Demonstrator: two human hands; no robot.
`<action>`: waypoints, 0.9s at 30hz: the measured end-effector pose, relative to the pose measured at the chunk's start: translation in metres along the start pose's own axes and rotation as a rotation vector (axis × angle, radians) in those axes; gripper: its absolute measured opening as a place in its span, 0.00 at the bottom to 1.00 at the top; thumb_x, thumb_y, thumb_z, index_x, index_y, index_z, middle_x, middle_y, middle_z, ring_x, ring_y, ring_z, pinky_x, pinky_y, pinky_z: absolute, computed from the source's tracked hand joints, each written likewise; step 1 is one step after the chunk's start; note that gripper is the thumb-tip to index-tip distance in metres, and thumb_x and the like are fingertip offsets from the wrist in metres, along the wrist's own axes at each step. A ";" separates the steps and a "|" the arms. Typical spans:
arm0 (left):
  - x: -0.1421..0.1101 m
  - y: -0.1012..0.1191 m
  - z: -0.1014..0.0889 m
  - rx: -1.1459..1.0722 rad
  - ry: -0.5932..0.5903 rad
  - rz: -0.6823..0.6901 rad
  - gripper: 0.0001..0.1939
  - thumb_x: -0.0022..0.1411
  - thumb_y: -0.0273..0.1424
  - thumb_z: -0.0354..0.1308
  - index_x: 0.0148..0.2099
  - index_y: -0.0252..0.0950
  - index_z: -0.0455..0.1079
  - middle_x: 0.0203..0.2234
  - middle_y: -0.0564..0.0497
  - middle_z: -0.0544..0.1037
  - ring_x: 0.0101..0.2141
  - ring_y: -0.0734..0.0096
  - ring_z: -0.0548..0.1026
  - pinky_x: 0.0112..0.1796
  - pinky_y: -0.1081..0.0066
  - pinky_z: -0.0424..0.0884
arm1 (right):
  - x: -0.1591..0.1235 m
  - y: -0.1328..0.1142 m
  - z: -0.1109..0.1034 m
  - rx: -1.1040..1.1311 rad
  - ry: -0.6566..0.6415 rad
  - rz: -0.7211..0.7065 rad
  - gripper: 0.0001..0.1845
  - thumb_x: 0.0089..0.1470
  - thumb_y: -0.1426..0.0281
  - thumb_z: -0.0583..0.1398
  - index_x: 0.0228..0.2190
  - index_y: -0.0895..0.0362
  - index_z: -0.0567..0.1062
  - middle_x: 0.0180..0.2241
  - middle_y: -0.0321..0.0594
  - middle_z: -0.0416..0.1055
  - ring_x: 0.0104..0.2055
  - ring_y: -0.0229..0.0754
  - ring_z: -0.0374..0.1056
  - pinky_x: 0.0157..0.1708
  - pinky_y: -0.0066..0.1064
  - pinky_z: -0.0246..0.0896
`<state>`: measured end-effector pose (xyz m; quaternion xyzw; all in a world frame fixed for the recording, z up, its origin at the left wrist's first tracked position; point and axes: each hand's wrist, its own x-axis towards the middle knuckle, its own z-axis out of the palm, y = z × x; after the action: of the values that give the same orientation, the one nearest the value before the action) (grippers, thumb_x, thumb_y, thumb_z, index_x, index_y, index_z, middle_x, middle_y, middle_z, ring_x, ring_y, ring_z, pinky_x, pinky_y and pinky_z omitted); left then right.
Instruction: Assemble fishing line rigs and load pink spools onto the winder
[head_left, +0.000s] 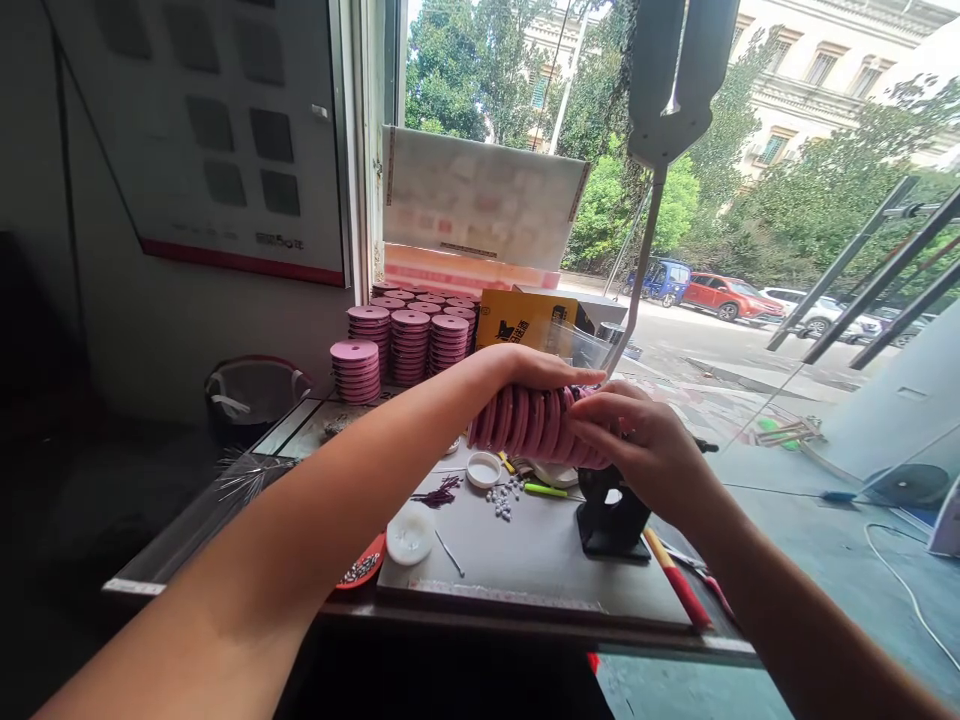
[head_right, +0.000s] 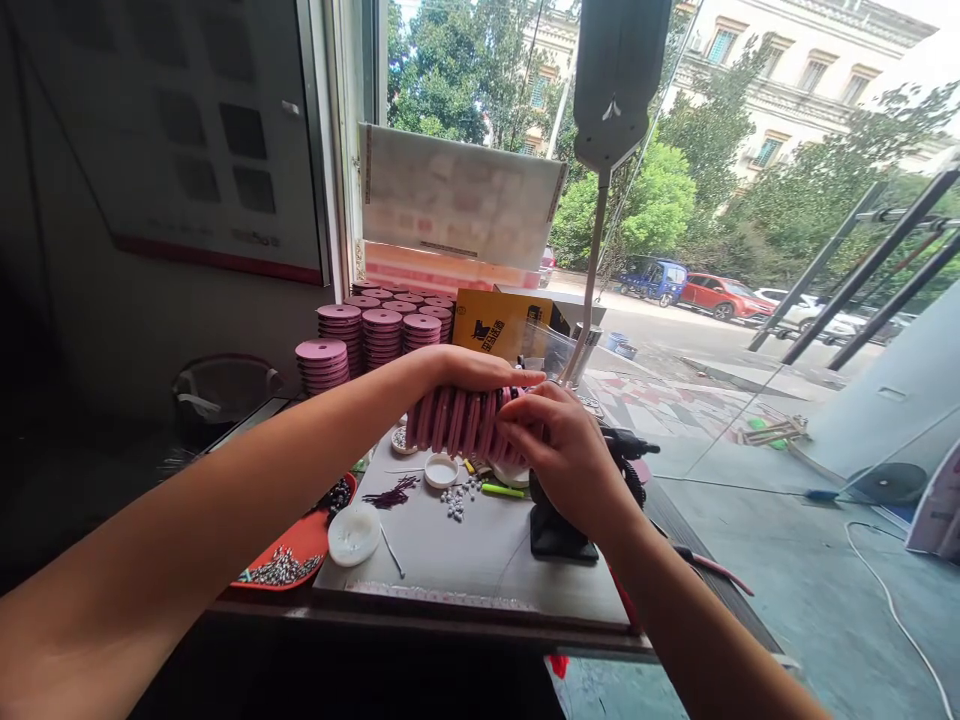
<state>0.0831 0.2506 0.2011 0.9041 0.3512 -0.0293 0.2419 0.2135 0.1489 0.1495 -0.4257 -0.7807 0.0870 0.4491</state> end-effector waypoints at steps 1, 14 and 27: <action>0.000 0.000 0.000 0.003 0.003 -0.003 0.39 0.56 0.55 0.34 0.59 0.34 0.56 0.59 0.47 0.59 0.58 0.56 0.52 0.54 0.63 0.55 | 0.000 0.000 0.001 -0.033 0.004 -0.018 0.06 0.48 0.68 0.57 0.25 0.55 0.74 0.28 0.39 0.65 0.35 0.45 0.62 0.37 0.38 0.56; 0.005 -0.004 0.001 0.002 0.010 -0.004 0.41 0.55 0.57 0.33 0.60 0.32 0.54 0.57 0.44 0.60 0.57 0.57 0.57 0.55 0.61 0.52 | 0.008 0.000 -0.015 -0.096 -0.230 -0.054 0.08 0.50 0.67 0.55 0.25 0.54 0.72 0.32 0.41 0.64 0.38 0.46 0.60 0.39 0.39 0.55; 0.002 -0.003 0.001 -0.003 0.010 -0.010 0.38 0.55 0.55 0.34 0.58 0.35 0.58 0.58 0.49 0.60 0.58 0.55 0.53 0.55 0.61 0.54 | 0.000 0.003 -0.008 -0.171 -0.097 -0.111 0.05 0.48 0.71 0.56 0.23 0.54 0.71 0.29 0.38 0.63 0.35 0.44 0.59 0.35 0.36 0.55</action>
<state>0.0833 0.2534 0.1989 0.9021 0.3569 -0.0255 0.2413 0.2211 0.1482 0.1525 -0.4139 -0.8285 0.0154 0.3769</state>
